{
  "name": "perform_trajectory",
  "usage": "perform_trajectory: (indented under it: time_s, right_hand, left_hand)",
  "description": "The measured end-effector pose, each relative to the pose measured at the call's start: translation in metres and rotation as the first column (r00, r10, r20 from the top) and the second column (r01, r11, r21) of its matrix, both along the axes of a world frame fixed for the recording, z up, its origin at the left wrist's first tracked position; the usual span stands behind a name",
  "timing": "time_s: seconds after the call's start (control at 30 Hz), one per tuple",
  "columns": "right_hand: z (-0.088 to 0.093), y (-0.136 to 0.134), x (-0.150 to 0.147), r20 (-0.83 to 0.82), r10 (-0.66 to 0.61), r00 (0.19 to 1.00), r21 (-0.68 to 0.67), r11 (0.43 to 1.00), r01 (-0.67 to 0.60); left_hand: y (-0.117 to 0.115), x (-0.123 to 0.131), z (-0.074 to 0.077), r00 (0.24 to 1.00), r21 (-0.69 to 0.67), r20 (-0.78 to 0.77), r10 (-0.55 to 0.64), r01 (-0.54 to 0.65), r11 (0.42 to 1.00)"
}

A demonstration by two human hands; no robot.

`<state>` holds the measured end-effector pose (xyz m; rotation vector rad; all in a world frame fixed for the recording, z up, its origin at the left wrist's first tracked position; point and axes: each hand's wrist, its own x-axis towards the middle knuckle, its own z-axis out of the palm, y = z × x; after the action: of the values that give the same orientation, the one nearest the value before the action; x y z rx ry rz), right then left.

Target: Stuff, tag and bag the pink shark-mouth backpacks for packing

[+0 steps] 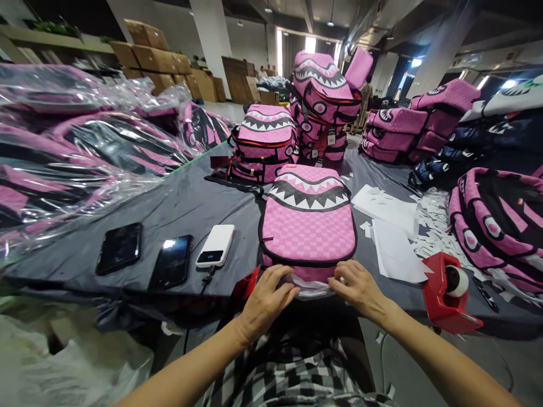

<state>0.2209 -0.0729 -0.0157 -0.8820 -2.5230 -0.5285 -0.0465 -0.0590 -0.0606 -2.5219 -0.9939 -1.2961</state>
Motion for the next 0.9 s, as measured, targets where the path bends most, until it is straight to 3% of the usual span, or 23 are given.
perform_trajectory:
  time_s: [0.1, 0.17, 0.3, 0.4, 0.5, 0.6, 0.77, 0.9]
  right_hand:
    - [0.004, 0.001, 0.003, 0.051, 0.123, 0.991, 0.022, 0.992, -0.124]
    - [0.008, 0.006, 0.004, 0.143, 0.189, 0.972, -0.043, 0.982, -0.185]
    - [0.021, 0.019, 0.003, 0.266, 0.139, 0.954, -0.169, 0.981, -0.096]
    - [0.032, 0.026, 0.002, 0.324, 0.144, 0.935, -0.256, 0.965, -0.06]
    - [0.038, 0.03, 0.002, 0.331, 0.199, 0.922, -0.337, 0.938, -0.081]
    - [0.042, 0.034, 0.002, 0.327, 0.246, 0.912, -0.402, 0.91, -0.101]
    - [0.056, 0.034, -0.004, 0.382, 0.264, 0.885, -0.429, 0.9, -0.083]
    - [0.063, 0.031, -0.012, 0.419, 0.29, 0.86, -0.492, 0.869, -0.053]
  left_hand:
    - [0.013, -0.002, 0.007, 0.961, 0.051, -0.238, -0.139, 0.155, 0.987]
    - [0.023, -0.001, 0.016, 0.881, -0.024, -0.396, -0.26, 0.273, 0.962]
    - [0.037, -0.001, 0.034, 0.746, -0.173, -0.575, -0.337, 0.292, 0.941]
    - [0.042, -0.005, 0.046, 0.701, -0.196, -0.575, -0.422, 0.383, 0.903]
    - [0.047, -0.005, 0.057, 0.648, -0.297, -0.479, -0.592, 0.515, 0.804]
    - [0.053, 0.001, 0.065, 0.557, -0.427, -0.437, -0.707, 0.563, 0.707]
    - [0.067, 0.009, 0.067, 0.336, -0.236, -0.664, -0.667, 0.753, 0.614]
    - [0.074, 0.006, 0.067, 0.319, -0.091, -0.728, -0.607, 0.832, 0.547]
